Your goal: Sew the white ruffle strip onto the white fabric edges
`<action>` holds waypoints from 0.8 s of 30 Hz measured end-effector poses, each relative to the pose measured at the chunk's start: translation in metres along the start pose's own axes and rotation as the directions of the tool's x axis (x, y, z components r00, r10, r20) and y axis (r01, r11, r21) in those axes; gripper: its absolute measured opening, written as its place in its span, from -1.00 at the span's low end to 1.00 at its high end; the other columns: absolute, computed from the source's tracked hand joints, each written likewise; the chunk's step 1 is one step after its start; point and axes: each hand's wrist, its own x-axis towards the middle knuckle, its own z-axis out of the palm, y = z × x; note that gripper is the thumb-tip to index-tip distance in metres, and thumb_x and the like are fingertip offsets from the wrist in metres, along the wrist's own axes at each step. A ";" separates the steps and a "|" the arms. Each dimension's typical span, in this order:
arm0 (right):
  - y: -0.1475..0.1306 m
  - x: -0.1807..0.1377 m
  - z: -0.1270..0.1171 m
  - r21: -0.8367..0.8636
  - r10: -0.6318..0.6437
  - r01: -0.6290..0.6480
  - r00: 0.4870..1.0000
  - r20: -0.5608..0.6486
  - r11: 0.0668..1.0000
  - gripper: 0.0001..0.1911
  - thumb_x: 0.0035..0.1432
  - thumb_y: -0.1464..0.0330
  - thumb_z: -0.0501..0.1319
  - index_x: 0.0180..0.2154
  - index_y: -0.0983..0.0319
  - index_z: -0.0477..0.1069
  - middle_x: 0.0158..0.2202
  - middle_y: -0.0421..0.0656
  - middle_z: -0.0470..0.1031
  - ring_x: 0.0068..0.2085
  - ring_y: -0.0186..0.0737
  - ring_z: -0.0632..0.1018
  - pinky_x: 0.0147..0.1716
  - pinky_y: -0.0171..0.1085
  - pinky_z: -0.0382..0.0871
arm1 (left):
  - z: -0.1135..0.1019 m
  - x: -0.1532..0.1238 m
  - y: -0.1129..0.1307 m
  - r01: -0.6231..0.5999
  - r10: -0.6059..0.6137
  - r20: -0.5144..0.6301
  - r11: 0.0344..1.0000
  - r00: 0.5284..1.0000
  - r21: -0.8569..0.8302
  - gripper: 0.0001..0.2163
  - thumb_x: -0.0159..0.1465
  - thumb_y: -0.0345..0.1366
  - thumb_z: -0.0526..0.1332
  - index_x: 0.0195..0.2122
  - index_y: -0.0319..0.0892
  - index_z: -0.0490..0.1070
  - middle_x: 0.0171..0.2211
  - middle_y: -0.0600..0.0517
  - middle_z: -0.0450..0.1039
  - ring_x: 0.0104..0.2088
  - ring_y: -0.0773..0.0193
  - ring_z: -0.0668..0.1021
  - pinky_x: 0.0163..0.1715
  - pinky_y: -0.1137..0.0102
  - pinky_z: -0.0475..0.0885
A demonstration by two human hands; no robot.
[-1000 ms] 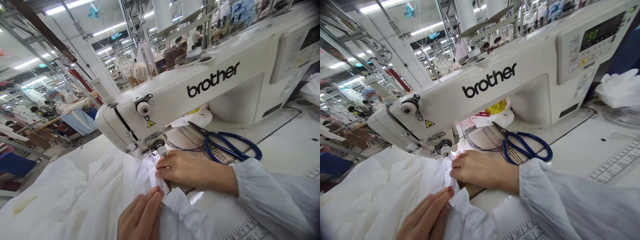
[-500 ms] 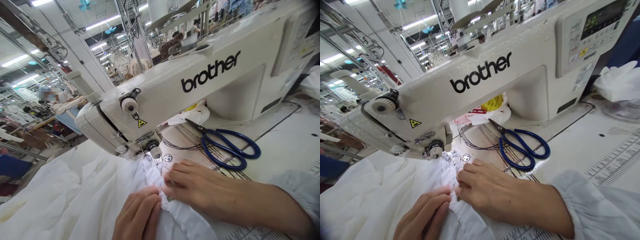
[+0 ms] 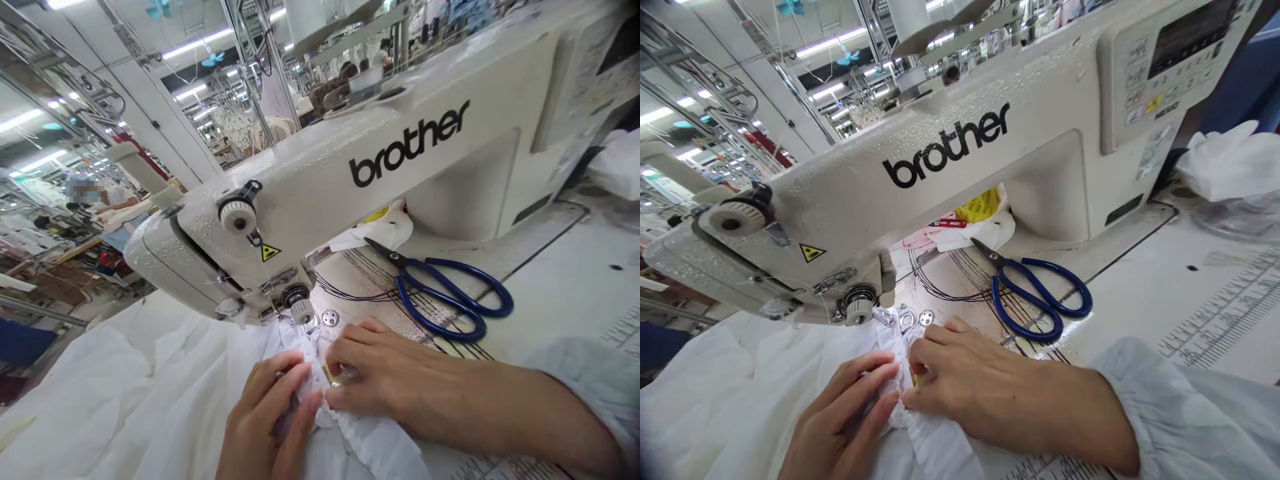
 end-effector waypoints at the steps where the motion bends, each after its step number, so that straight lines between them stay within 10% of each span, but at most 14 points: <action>1: 0.000 0.000 0.000 0.000 0.001 -0.001 1.000 0.002 1.000 -0.84 0.42 0.45 0.02 -0.15 0.20 0.37 -0.12 -0.18 0.32 -0.08 -0.24 0.30 -0.02 -0.24 0.12 | -0.002 0.001 0.000 -0.007 0.007 0.014 1.000 1.000 -0.004 -0.81 0.26 -0.31 0.23 -0.10 -0.13 0.46 -0.08 -0.02 0.52 -0.09 0.32 0.58 -0.09 0.53 0.52; 9: -0.002 0.000 -0.001 -0.034 0.004 -0.003 1.000 0.010 0.999 -0.87 0.39 0.47 0.08 -0.15 0.20 0.39 -0.11 -0.18 0.34 -0.06 -0.23 0.31 -0.01 -0.21 0.11 | -0.002 0.016 0.006 -0.217 0.231 -0.088 0.966 0.969 0.144 -0.85 0.26 -0.50 0.13 -0.24 -0.21 0.46 -0.27 -0.02 0.58 -0.28 0.32 0.59 -0.26 0.45 0.52; 24: -0.004 0.004 -0.004 -0.064 0.007 -0.007 1.000 -0.002 0.998 -0.85 0.39 0.43 0.10 -0.27 0.22 0.39 -0.07 -0.17 0.37 -0.05 -0.19 0.32 -0.06 -0.17 0.18 | 0.005 0.010 0.008 -0.262 0.284 -0.096 0.945 0.954 0.197 -0.81 0.22 -0.53 0.16 -0.18 -0.24 0.46 -0.20 -0.06 0.59 -0.02 0.18 0.54 -0.01 0.33 0.41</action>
